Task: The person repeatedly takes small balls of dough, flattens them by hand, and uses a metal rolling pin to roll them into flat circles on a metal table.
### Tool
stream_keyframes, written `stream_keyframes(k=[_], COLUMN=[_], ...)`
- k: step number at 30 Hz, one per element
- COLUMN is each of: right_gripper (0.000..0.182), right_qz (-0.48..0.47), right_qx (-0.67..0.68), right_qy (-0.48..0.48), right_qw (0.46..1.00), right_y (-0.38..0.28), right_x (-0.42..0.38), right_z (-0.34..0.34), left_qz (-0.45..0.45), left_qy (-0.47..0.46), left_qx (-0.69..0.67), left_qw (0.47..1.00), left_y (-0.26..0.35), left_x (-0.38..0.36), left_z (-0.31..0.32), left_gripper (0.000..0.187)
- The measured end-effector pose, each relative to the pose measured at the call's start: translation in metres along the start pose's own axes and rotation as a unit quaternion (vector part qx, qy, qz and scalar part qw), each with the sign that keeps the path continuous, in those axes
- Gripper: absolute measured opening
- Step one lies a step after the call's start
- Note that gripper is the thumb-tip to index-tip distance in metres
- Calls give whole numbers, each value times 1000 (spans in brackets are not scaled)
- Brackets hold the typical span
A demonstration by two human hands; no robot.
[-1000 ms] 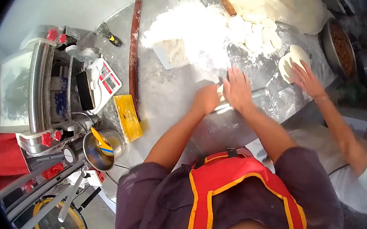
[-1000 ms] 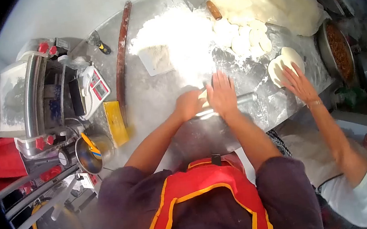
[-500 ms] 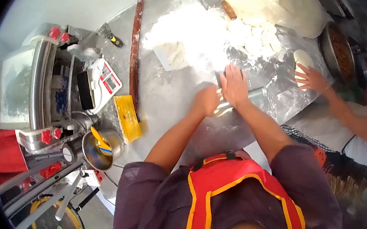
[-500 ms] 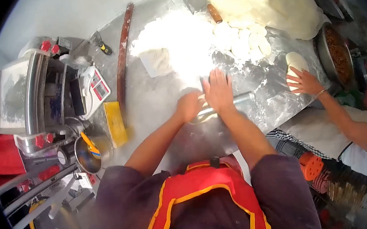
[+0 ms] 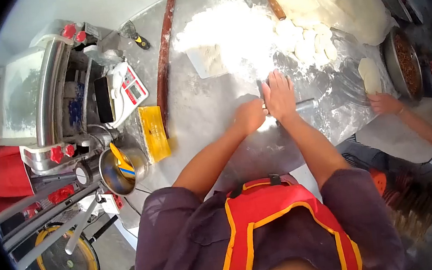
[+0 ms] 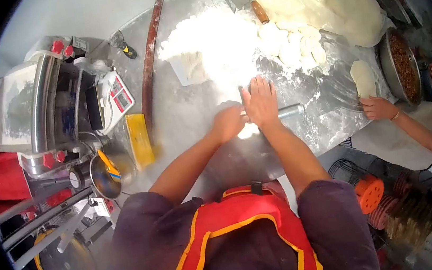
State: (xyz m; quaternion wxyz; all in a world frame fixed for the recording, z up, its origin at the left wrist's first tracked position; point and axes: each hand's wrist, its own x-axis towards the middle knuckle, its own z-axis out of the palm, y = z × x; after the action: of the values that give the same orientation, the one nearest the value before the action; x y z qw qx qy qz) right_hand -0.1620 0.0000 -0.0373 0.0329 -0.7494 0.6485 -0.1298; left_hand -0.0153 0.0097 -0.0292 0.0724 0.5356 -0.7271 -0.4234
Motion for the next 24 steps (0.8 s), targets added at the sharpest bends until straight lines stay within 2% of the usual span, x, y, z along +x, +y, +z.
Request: stream_keyframes(k=[1,3,4,5,6,7,9,10,11,13,14,17,19,20,21,22,24], right_gripper=[60,61,61,60,58,56,56,57,59,61,61,61,60,63,69,71,71], right_qz=[2,-36,-51,-88,-12,-26,-26,-48,-70,-4,-7,-11,-6,-42,-8,-25,-18], right_qx=[0,16,15,2,39,74,49,29,8,7,7,18,43,42,64,67,57], right_qy=[6,-10,-26,13,-147,-138,-107,-39,32,-1,-3,-6,-34,-40,-160,-122,-138], right_qw=[1000,999,998,996,988,987,993,998,997,1000,1000,1000,998,997,985,990,989], right_y=[-1,2,4,7,1,9,8,6,5,0,-3,-2,-3,1,-1,4,2], right_x=[8,-24,-56,-97,-117,-143,-136,-117,-87,-24,-17,-18,-82,-115,-131,-159,-178], right_z=[1,-3,-12,-12,-39,-44,-35,-22,-7,2,4,-4,-21,-29,-52,-50,-52], left_qz=[-1,-2,-15,-24,-29,-45,-82,-55,-51,-33,-55,-16,42,83,121,143,224], left_qy=[-11,-39,8,58,110,91,50,-17,-8,6,-22,-77,-127,-137,-145,-184,-164], left_qx=[33,100,78,56,36,-22,-136,-103,-57,37,94,177,174,154,130,148,152], left_qw=[999,994,997,996,993,995,986,993,997,999,994,981,976,975,973,961,948], left_y=[1,-3,-19,-43,-57,-60,-58,-49,-37,-8,9,16,-2,-6,-6,1,22], left_x=[1,-2,-9,-14,-15,-20,-37,-35,-31,-21,-16,-17,-10,-5,3,19,53], left_z=[-3,-14,-5,9,14,14,12,3,-2,-10,-19,-34,-31,-29,-25,-17,19], left_gripper=[29,29,30,31,32,32,34,34,34,33,31,27,27,27,28,31,33])
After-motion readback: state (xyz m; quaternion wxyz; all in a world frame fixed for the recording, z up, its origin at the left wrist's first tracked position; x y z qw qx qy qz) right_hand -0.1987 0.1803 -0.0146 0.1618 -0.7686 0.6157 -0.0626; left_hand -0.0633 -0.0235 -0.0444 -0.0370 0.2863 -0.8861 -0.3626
